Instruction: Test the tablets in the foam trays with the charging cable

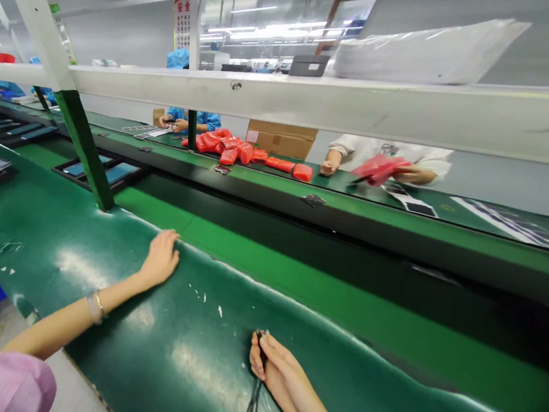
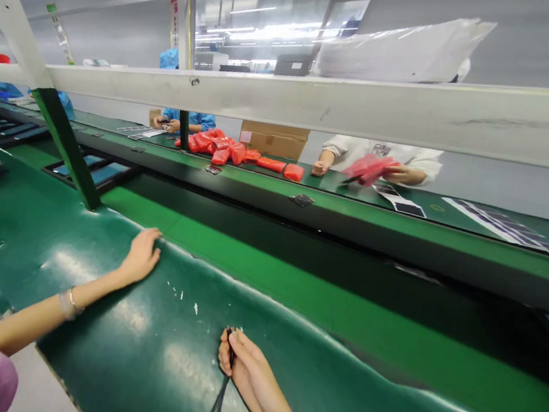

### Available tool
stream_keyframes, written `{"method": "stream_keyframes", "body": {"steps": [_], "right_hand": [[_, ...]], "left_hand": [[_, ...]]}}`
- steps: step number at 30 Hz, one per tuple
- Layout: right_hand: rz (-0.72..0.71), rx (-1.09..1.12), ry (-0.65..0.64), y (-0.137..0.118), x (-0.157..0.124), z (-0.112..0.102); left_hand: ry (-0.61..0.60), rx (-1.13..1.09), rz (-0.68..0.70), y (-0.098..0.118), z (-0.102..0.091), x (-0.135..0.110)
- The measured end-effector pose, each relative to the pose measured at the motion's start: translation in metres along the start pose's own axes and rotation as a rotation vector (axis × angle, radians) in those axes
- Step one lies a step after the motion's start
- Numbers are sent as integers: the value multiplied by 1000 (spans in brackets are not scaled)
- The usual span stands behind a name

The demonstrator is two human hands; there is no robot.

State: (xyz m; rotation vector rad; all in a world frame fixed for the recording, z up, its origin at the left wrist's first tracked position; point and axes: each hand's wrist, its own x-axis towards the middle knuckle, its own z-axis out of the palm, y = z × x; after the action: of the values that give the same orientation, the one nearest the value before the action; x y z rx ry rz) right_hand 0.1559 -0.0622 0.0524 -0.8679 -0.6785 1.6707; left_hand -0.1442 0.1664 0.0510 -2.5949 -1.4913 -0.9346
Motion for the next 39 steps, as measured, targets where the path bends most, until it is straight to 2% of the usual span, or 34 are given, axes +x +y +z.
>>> {"method": "stream_keyframes", "body": {"steps": [3, 5, 7, 9, 11, 19, 26, 36, 39], "right_hand": [[6, -4, -8, 0, -1, -1], [12, -9, -7, -1, -1, -2], [16, -11, -5, -2, -1, -2], [15, -17, -2, -3, -1, -3], [16, -26, 2, -3, -1, -4], [32, -48, 20, -1, 2, -7], [44, -45, 39, -7, 1, 2], [31, -25, 23, -4, 1, -1], [38, -27, 26, -6, 0, 1]], "left_hand": [[-197, -79, 328, 83, 6, -29], [-298, -122, 534, 127, 8, -44], [-403, -159, 721, 157, 8, -51], [-462, -189, 804, 170, 9, -52], [-481, -205, 818, 170, 9, -49], [-520, -177, 863, 150, 6, -43], [-505, -189, 858, 149, 8, -46], [-539, -212, 848, 150, 6, -46], [-516, -219, 826, 151, 5, -47]]}}
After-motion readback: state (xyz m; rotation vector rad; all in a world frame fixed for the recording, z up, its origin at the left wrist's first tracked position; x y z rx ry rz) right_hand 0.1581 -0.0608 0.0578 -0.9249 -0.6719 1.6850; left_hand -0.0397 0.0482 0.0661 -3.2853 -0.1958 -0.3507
